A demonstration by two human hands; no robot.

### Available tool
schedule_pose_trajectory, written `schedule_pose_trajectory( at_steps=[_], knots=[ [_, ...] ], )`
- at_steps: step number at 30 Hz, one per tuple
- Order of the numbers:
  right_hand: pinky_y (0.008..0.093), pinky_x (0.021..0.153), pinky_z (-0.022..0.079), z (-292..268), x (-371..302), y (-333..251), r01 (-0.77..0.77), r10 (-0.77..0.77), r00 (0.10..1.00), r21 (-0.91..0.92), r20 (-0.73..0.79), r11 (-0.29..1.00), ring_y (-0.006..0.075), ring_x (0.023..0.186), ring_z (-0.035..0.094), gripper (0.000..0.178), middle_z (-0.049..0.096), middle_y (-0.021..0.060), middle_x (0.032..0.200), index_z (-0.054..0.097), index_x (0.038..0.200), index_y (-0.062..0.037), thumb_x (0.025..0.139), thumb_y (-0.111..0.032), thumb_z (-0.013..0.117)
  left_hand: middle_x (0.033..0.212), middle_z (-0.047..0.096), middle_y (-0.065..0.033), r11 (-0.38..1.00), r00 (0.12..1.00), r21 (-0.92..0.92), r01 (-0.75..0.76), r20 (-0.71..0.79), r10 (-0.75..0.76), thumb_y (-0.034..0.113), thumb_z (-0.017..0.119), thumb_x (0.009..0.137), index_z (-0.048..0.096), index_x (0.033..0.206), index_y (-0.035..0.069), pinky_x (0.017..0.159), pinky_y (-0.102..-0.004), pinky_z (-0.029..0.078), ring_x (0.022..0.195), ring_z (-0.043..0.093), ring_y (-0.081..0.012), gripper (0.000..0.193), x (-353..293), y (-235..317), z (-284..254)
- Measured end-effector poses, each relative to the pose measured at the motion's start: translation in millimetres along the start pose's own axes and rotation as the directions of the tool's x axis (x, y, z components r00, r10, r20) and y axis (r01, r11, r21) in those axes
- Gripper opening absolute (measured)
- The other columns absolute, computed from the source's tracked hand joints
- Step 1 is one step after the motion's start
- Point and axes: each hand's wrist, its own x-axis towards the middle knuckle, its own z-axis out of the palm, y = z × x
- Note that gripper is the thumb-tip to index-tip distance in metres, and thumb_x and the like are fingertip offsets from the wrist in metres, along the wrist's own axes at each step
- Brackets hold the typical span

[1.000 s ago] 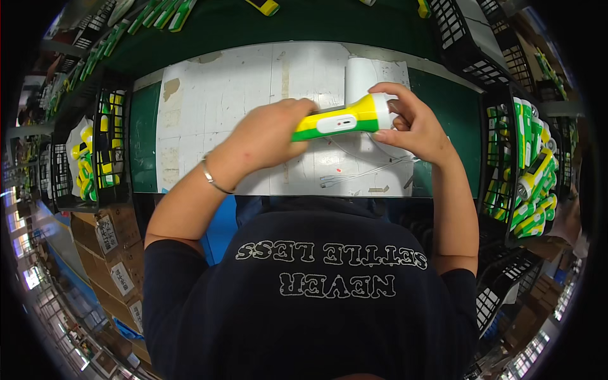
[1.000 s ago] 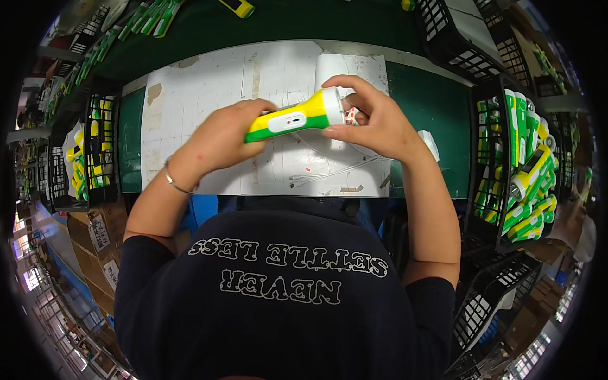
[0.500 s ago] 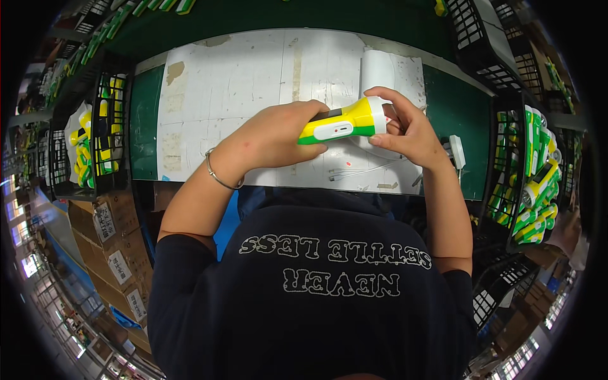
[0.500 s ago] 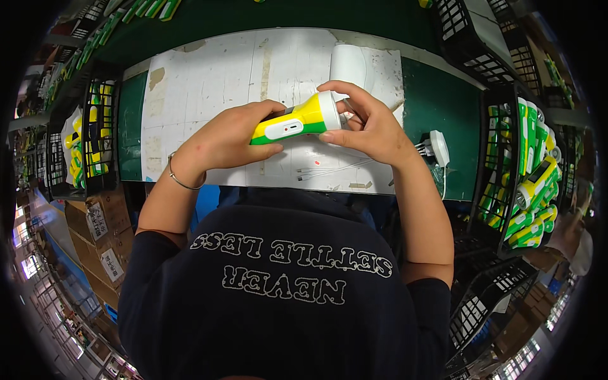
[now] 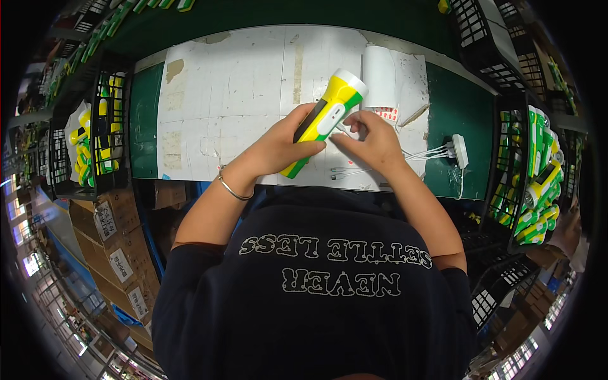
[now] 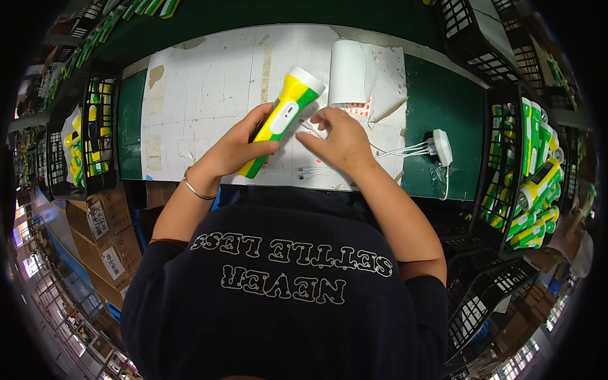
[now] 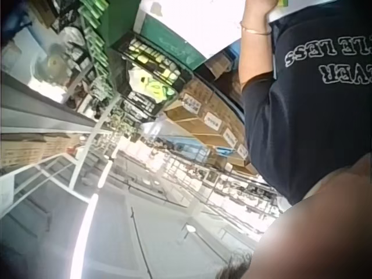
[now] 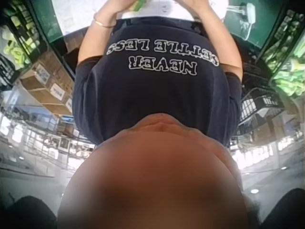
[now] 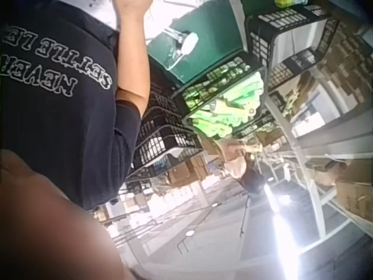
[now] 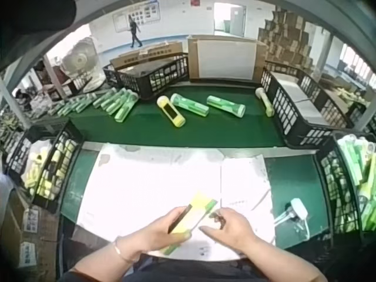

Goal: Testing the functionality and light output of a series of flashlights on an assembly line.

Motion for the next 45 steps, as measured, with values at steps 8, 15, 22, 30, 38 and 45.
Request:
schedule_pose_trajectory(
  at_steps=[8, 15, 22, 30, 38, 45],
  knots=[
    [0.0271, 0.065, 0.048, -6, -6, 3, -0.084, 0.086, 0.996, 0.248, 0.003, 0.965, 0.0178, 0.072, 0.062, 0.017, 0.063, 0.0072, 0.082, 0.062, 0.092, -0.0067, 0.081, -0.020, 0.064, 0.115, 0.050, -0.0102, 0.994, 0.993, -0.053, -0.095, -0.072, 0.091, 0.013, 0.064, 0.078, 0.032, 0.132, 0.002, 0.087, -0.0302, 0.043, 0.101, 0.050, -0.0175, 0.063, 13, -8, 6],
    [0.0193, 0.067, 0.045, -41, -5, -12, -0.196, 0.169, 0.979, 0.739, 0.112, 0.645, 0.0065, 0.072, 0.057, 0.017, 0.063, 0.0042, 0.078, 0.059, 0.088, 0.0026, 0.084, -0.013, 0.062, 0.117, 0.048, -0.0158, 0.984, 0.980, 0.081, -0.160, -0.108, 0.168, 0.015, 0.066, 0.074, 0.036, 0.129, 0.002, 0.092, -0.0335, 0.039, 0.109, 0.048, -0.0242, 0.064, 32, -15, 24],
    [0.0177, 0.067, 0.042, -51, -4, -9, -0.259, 0.198, 0.966, 0.670, 0.168, 0.696, 0.0060, 0.070, 0.056, 0.017, 0.062, 0.0026, 0.074, 0.061, 0.088, 0.0001, 0.082, -0.015, 0.065, 0.110, 0.049, -0.0158, 0.788, 0.874, 0.536, -0.303, -0.174, 0.454, 0.011, 0.066, 0.074, 0.033, 0.131, 0.000, 0.085, -0.0313, 0.044, 0.099, 0.051, -0.0248, 0.066, 33, -14, 36],
    [0.0171, 0.063, 0.040, -44, -2, -4, -0.286, 0.247, 0.956, 0.700, 0.159, 0.655, 0.0055, 0.065, 0.054, 0.016, 0.063, 0.0029, 0.071, 0.061, 0.084, 0.0001, 0.081, -0.015, 0.066, 0.099, 0.047, -0.0173, 0.687, 0.823, 0.674, -0.271, -0.208, 0.528, 0.007, 0.067, 0.069, 0.036, 0.127, -0.002, 0.076, -0.0339, 0.047, 0.088, 0.051, -0.0291, 0.066, 32, -11, 44],
    [0.0175, 0.064, 0.040, -44, -8, -9, -0.281, 0.219, 0.959, 0.696, 0.180, 0.661, 0.0055, 0.066, 0.054, 0.014, 0.062, 0.0019, 0.070, 0.061, 0.082, -0.0007, 0.081, -0.014, 0.065, 0.101, 0.044, -0.0203, 0.671, 0.777, 0.715, -0.196, -0.304, 0.551, 0.016, 0.063, 0.078, 0.035, 0.127, 0.003, 0.071, -0.0401, 0.049, 0.083, 0.054, -0.0365, 0.058, 34, -11, 33],
    [0.0191, 0.064, 0.042, -62, -2, -5, -0.072, 0.135, 0.988, 0.546, -0.076, 0.835, 0.0066, 0.073, 0.055, 0.042, 0.060, 0.0039, 0.079, 0.053, 0.112, 0.0006, 0.079, -0.020, 0.068, 0.102, 0.044, -0.0182, 0.677, 0.812, 0.716, -0.172, -0.286, 0.509, 0.015, 0.066, 0.075, 0.034, 0.130, 0.010, 0.075, -0.0387, 0.048, 0.088, 0.053, -0.0353, 0.064, 19, 19, 23]
  ],
)
